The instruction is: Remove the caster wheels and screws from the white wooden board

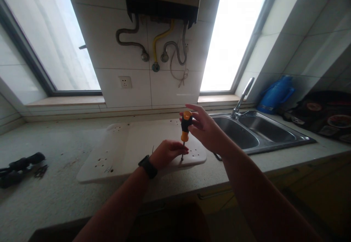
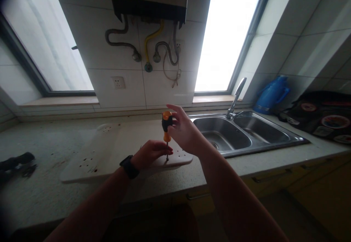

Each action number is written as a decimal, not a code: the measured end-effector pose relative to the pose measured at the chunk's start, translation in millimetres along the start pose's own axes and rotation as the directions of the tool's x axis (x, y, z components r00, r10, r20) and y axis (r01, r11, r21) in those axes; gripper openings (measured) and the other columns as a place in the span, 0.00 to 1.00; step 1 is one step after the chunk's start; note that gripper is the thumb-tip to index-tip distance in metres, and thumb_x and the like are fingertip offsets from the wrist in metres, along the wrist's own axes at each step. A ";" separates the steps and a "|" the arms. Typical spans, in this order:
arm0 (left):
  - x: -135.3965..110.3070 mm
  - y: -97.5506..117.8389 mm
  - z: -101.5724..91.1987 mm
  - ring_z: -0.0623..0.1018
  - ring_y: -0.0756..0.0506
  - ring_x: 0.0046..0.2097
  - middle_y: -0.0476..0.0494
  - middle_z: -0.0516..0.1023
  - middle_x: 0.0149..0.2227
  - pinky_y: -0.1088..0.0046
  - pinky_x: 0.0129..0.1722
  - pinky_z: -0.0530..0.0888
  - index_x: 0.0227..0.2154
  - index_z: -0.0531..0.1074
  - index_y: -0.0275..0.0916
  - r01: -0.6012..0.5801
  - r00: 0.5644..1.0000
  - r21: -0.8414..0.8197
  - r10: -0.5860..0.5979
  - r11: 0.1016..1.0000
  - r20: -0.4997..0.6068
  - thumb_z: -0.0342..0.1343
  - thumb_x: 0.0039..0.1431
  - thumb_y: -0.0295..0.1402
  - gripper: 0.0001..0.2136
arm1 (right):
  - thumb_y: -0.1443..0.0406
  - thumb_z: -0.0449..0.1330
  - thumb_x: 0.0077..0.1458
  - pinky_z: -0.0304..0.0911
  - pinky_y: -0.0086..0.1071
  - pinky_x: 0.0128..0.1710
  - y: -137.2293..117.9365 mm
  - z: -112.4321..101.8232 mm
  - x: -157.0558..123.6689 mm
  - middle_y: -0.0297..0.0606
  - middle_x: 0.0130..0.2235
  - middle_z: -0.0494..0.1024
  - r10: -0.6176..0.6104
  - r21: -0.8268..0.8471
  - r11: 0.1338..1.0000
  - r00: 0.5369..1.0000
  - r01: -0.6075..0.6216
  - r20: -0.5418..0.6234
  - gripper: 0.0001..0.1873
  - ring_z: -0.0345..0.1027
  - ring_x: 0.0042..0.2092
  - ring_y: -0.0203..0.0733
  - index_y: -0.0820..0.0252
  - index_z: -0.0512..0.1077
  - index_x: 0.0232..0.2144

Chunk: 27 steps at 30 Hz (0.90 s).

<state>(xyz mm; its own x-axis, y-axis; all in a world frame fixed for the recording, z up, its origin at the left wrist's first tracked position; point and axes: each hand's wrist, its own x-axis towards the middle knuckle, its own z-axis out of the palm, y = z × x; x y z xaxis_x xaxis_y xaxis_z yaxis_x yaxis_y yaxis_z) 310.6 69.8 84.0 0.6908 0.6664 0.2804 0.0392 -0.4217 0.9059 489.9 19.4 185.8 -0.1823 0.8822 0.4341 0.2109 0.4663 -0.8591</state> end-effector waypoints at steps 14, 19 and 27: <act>6.3 4.9 8.2 0.83 0.42 0.34 0.44 0.85 0.31 0.69 0.36 0.74 0.26 0.79 0.38 0.075 0.986 0.051 -0.066 0.996 -0.154 0.71 0.53 0.39 0.11 | 0.64 0.61 0.56 0.72 0.49 0.51 -8.9 2.8 -0.4 0.51 0.59 0.72 0.087 -0.152 0.984 0.996 -0.091 -0.039 0.39 0.73 0.52 0.51 0.58 0.56 0.68; 6.5 6.5 9.6 0.82 0.43 0.33 0.46 0.83 0.28 0.69 0.34 0.71 0.25 0.76 0.37 0.076 0.983 0.116 -0.055 0.990 -0.177 0.72 0.53 0.41 0.14 | 0.61 0.63 0.57 0.72 0.49 0.51 -9.6 2.7 -1.3 0.49 0.55 0.72 0.065 -0.200 0.977 0.996 -0.075 -0.058 0.38 0.71 0.50 0.49 0.58 0.57 0.67; 9.0 0.2 11.4 0.75 0.47 0.29 0.48 0.79 0.26 0.69 0.32 0.68 0.24 0.73 0.38 0.055 0.980 0.155 -0.023 0.986 -0.199 0.71 0.51 0.50 0.21 | 0.59 0.66 0.57 0.74 0.48 0.46 -2.3 1.2 -2.6 0.45 0.51 0.70 -0.009 -0.294 0.956 0.996 -0.016 -0.086 0.39 0.70 0.46 0.48 0.51 0.59 0.67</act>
<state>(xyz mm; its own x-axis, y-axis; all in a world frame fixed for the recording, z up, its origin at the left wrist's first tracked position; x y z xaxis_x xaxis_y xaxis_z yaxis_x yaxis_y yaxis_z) 325.1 68.7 83.1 0.5323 0.7850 0.3168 0.1885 -0.4748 0.8597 488.8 15.9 186.4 -0.1007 0.8801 0.4640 0.4870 0.4503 -0.7484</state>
